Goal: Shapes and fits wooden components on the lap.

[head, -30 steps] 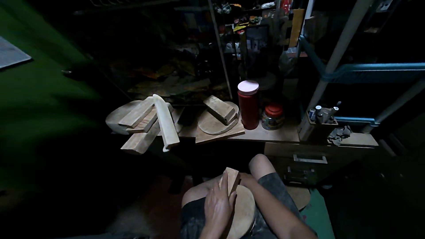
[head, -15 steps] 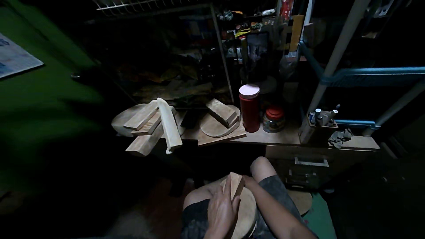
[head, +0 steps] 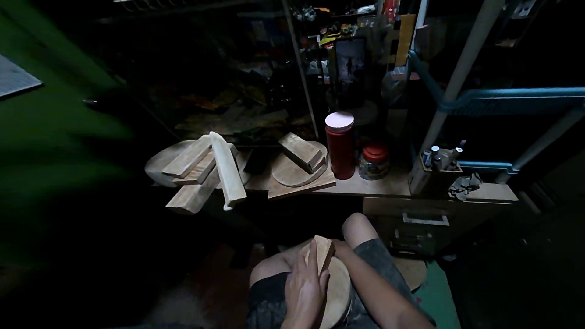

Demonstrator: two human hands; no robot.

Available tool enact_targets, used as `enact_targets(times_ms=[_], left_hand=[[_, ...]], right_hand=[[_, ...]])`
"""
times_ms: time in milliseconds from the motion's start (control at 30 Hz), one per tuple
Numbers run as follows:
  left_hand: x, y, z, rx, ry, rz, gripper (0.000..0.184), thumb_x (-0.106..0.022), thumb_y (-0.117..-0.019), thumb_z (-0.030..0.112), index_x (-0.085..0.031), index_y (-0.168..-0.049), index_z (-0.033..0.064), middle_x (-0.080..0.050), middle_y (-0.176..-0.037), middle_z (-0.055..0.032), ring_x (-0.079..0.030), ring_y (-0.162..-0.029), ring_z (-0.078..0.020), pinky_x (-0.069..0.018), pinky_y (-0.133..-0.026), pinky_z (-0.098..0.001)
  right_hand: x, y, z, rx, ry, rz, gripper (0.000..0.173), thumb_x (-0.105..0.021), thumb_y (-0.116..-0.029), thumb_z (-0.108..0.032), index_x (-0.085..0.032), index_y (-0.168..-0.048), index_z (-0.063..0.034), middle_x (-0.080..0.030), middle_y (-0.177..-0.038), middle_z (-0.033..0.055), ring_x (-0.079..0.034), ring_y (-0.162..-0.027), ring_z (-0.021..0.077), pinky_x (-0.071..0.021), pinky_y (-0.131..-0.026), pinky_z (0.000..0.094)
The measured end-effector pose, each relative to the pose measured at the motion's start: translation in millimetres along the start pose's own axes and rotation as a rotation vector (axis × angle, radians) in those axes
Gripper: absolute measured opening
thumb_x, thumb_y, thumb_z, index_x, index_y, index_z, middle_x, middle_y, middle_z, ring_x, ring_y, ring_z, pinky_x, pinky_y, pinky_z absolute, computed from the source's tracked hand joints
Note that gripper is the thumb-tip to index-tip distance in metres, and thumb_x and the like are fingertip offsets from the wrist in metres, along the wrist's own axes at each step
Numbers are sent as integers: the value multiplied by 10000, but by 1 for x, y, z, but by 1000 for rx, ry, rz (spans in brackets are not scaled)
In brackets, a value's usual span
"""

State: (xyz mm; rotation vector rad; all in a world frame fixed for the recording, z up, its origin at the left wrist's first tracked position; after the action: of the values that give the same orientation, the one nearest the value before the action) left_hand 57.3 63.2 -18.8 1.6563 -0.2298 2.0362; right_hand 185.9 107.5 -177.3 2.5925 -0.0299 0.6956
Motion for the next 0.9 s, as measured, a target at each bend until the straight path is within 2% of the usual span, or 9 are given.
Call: enact_targets(times_ms=[67,167,233,433,533,767,900], left_hand=[[0,9,-2,10,14,-22,839,-680,-973,390,-240,-1646,153,-540,-1402,-300,-624,-1168,-462,-525,-954,-560],[-2,17,-4,15,21,-28,844,-679,-969,401,-240,-1646,154,-561,-1370,-299,-626,-1161,-464,-528,-935,-563],[-3,16,-6,13,25,-22,833,-673,-972,409,-249,-1645,161,-576,-1348,-290,-627,-1151,-458,-528,-930,-558],[-2,0,-13,40,73,-71,840,-661,-973,439,-232,-1649,185,-567,-1383,-268,-620,-1194,-434,-519,-975,-562],[-2,-1,-15,53,82,-79,844,-658,-971,447,-223,-1652,206,-572,-1383,-247,-626,-1183,-425,-521,-967,-566],[-3,-3,-18,77,93,-89,856,-670,-960,447,-214,-1653,238,-542,-1442,-232,-612,-1220,-415,-508,-993,-566],[-3,-2,-17,92,98,-100,857,-667,-962,457,-207,-1654,248,-536,-1449,-226,-599,-1240,-409,-496,-1015,-563]], right_hand=[[3,8,-8,-9,-125,7,414,-444,-1113,-183,-543,-1440,52,-529,-1507,242,-464,-1449,342,-310,-1234,475],[4,10,-19,-33,49,-109,435,-406,-1125,-207,-512,-1483,17,-497,-1540,238,-439,-1468,374,-308,-1227,550],[6,14,-24,-41,85,-131,443,-403,-1127,-214,-496,-1498,10,-484,-1553,234,-427,-1476,374,-299,-1229,552],[3,0,-10,-30,-57,-75,469,-406,-1127,-216,-465,-1491,75,-449,-1562,274,-393,-1491,389,-259,-1253,523],[5,4,-15,-25,8,-78,470,-405,-1128,-220,-460,-1497,66,-448,-1567,266,-389,-1495,389,-259,-1250,529],[7,6,-16,-63,-55,-63,482,-400,-1130,-245,-469,-1490,69,-442,-1574,259,-378,-1505,370,-249,-1258,512],[-1,-2,-11,-38,-26,-127,473,-402,-1128,-235,-466,-1498,52,-443,-1576,250,-388,-1499,368,-263,-1254,519]])
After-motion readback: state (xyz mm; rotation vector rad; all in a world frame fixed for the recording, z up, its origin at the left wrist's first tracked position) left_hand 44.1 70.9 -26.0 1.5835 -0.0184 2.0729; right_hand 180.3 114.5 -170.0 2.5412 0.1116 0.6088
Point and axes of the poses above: each hand's wrist, its own y-axis away from the middle knuckle, its own x-axis out of the back of the hand, z = x × y, the point moved 8 cm from there along -y, towards the middle knuckle
